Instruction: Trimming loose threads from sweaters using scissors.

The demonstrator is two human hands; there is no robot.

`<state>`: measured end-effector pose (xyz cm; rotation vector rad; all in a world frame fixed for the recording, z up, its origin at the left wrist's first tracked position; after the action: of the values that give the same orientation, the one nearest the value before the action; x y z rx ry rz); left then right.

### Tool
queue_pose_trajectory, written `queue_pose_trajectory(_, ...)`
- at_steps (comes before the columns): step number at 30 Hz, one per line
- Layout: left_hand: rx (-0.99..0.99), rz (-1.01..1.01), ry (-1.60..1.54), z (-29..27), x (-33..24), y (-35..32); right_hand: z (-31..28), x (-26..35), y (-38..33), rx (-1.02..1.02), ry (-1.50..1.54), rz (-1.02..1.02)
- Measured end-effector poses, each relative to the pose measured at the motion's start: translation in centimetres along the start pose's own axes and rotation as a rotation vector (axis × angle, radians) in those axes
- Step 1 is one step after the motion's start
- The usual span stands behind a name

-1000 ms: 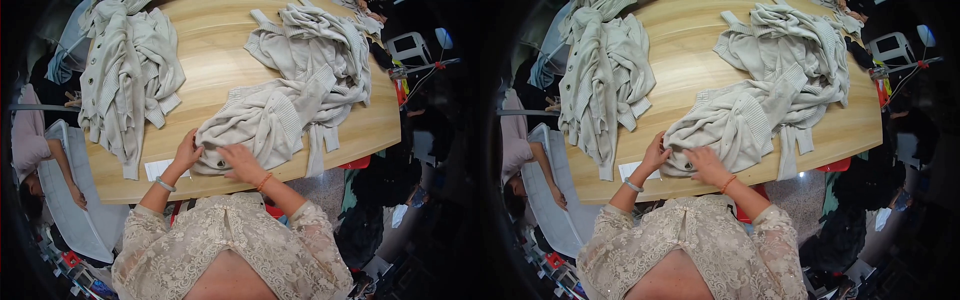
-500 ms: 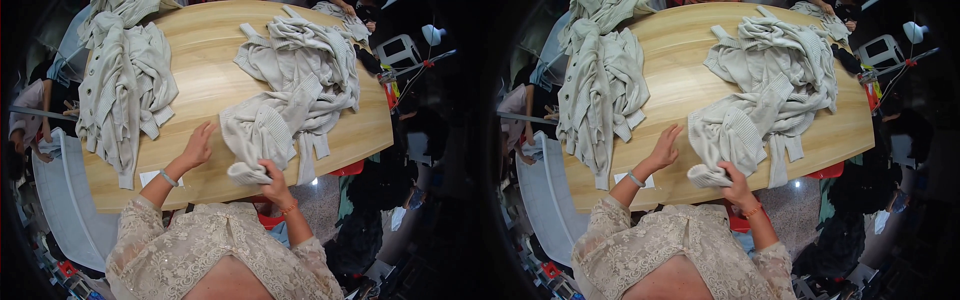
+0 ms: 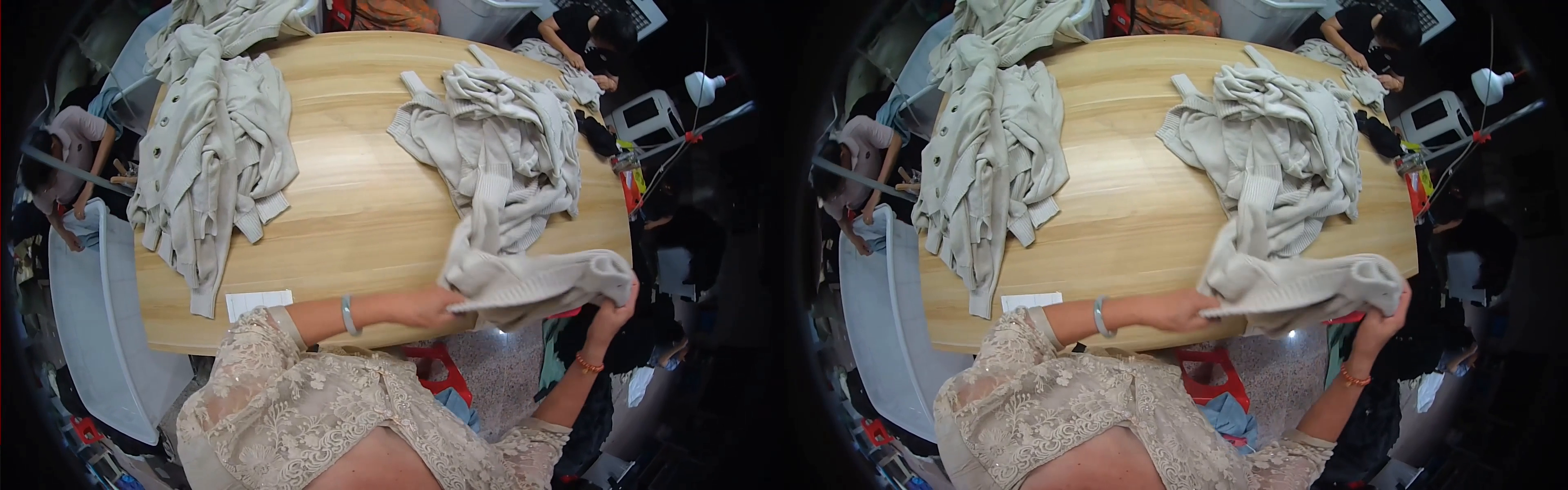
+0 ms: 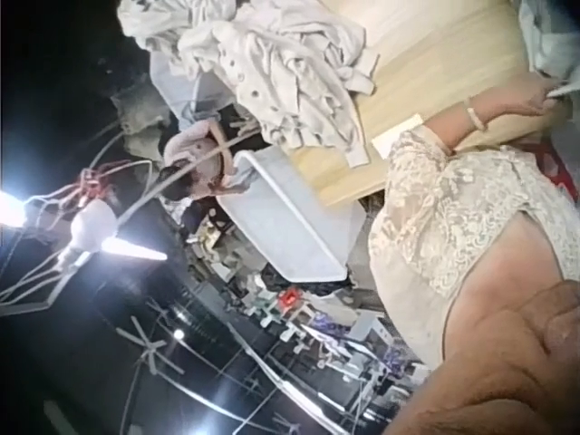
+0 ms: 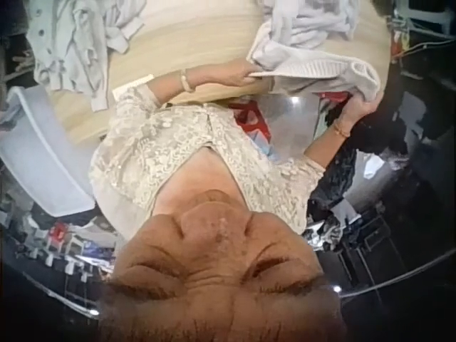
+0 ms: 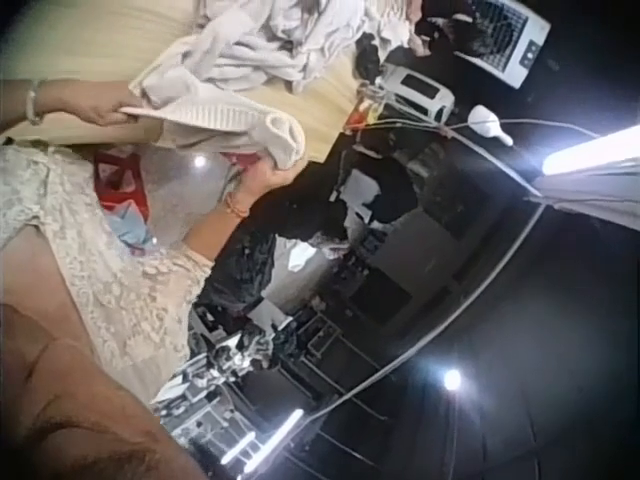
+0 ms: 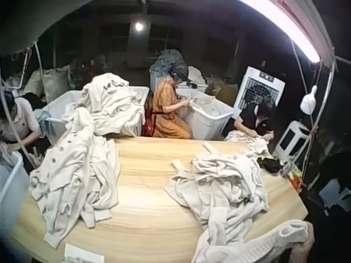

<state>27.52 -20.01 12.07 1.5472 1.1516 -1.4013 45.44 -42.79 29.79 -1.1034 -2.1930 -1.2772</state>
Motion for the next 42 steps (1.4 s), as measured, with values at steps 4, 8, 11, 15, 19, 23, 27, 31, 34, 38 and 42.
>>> queue_pose_trajectory(4,0.154,0.05,-0.301,1.7,-7.4,-1.1,3.3,5.1,6.9,-0.174,0.067,-0.238)
queue_pose_trajectory(8,-0.066,-0.061,-0.741,0.2,-6.1,-3.5,15.4,15.4,10.2,-0.03,0.175,-0.621)
queue_pose_trajectory(11,-0.312,-0.199,-0.799,-2.2,-1.6,-8.1,26.2,20.4,6.9,0.377,0.417,-0.607)
queue_pose_trajectory(15,-0.713,-0.454,-1.105,-4.3,6.3,-16.7,36.0,19.9,-3.8,0.721,0.373,-0.661)
queue_pose_trajectory(19,-0.981,-0.533,-1.272,-3.4,11.3,-22.4,37.3,15.8,-17.5,1.156,0.661,-0.322)
queue_pose_trajectory(23,-1.098,-0.493,-1.209,-3.6,11.5,-23.4,35.2,15.4,-26.9,1.274,0.603,-0.209)
queue_pose_trajectory(27,-1.054,-0.41,-0.818,-6.4,7.8,-22.1,35.5,12.7,-27.5,0.974,0.431,-0.06)
queue_pose_trajectory(31,-0.664,-0.333,0.472,-8.9,3.1,-21.2,33.5,13.2,-23.9,0.894,0.48,-0.066)
queue_pose_trajectory(34,-0.664,-0.276,0.6,-10.0,3.2,-21.2,32.5,14.5,-23.3,1.008,0.549,-0.155)
queue_pose_trajectory(38,-0.475,-0.136,0.251,-10.6,2.9,-22.3,30.1,14.1,-21.1,0.986,0.397,-0.133)
queue_pose_trajectory(42,-0.295,-0.502,-0.06,-11.3,3.9,-29.0,24.6,7.5,-19.9,0.926,0.157,-0.036)
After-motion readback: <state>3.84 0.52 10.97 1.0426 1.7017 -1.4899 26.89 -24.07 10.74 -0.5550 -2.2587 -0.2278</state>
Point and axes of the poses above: each hand's wrist, its own y-axis towards the middle knuckle, its own z-axis out of the palm, x = y × z, the point moved 8 cm from there along y, towards the middle knuckle, and after that the axes turned 9 degrees about -z, right-handed, at the moved point
